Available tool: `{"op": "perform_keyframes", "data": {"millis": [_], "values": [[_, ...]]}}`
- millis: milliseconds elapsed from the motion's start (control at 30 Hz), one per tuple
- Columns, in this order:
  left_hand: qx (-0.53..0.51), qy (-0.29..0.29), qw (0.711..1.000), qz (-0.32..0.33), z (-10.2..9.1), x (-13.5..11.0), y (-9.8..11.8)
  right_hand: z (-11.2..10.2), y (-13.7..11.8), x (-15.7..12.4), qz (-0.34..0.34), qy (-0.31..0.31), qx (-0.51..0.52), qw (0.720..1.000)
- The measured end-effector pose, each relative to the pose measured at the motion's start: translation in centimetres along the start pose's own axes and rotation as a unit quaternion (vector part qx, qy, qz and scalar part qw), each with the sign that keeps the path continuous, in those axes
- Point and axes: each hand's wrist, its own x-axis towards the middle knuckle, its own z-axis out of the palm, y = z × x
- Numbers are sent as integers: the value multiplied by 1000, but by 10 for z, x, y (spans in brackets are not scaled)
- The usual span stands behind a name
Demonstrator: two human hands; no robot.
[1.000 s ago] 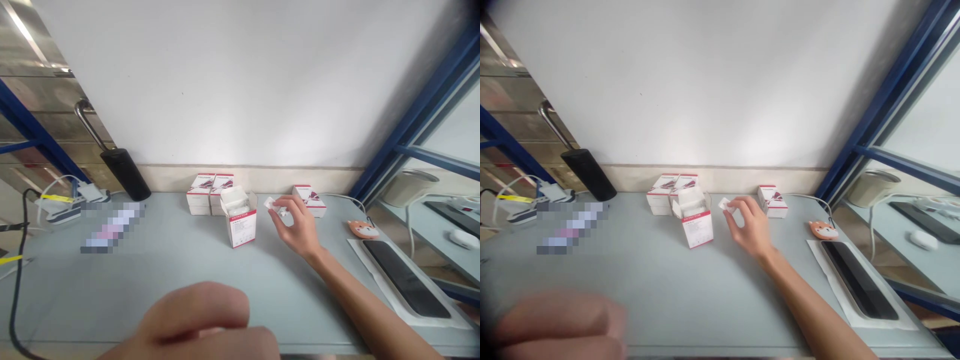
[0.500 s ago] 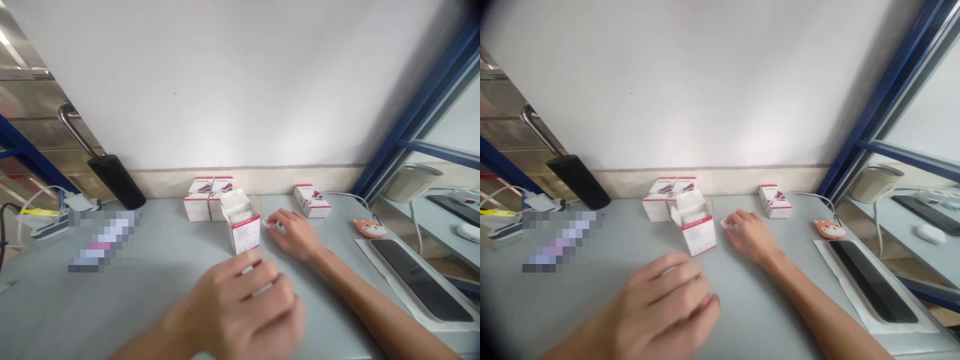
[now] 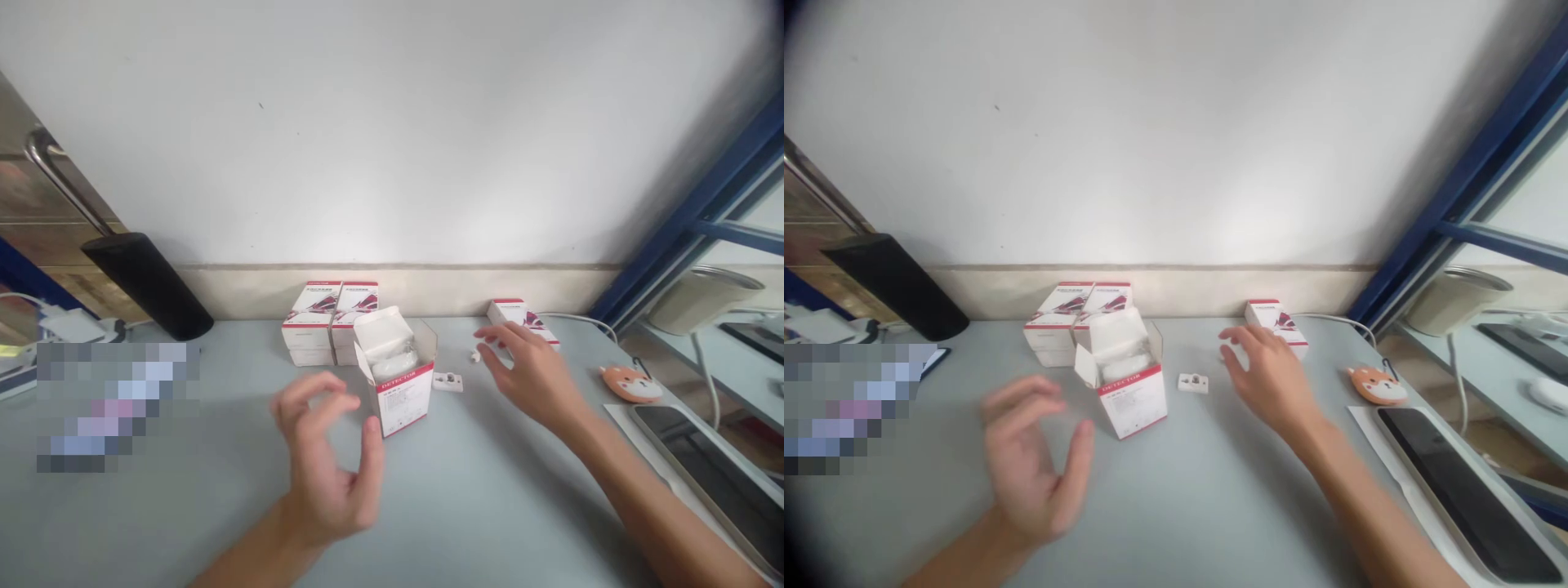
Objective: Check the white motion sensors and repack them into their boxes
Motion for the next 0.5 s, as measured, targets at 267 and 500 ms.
{"op": "perform_keyframes", "data": {"millis": [267, 500], "values": [[-16, 26, 999, 31, 1, -3, 13, -9, -4, 0, -26, 94, 96, 991], [-162, -102, 959, -208, 23, -19, -5, -62, -84, 5, -278, 137, 117, 944]]}}
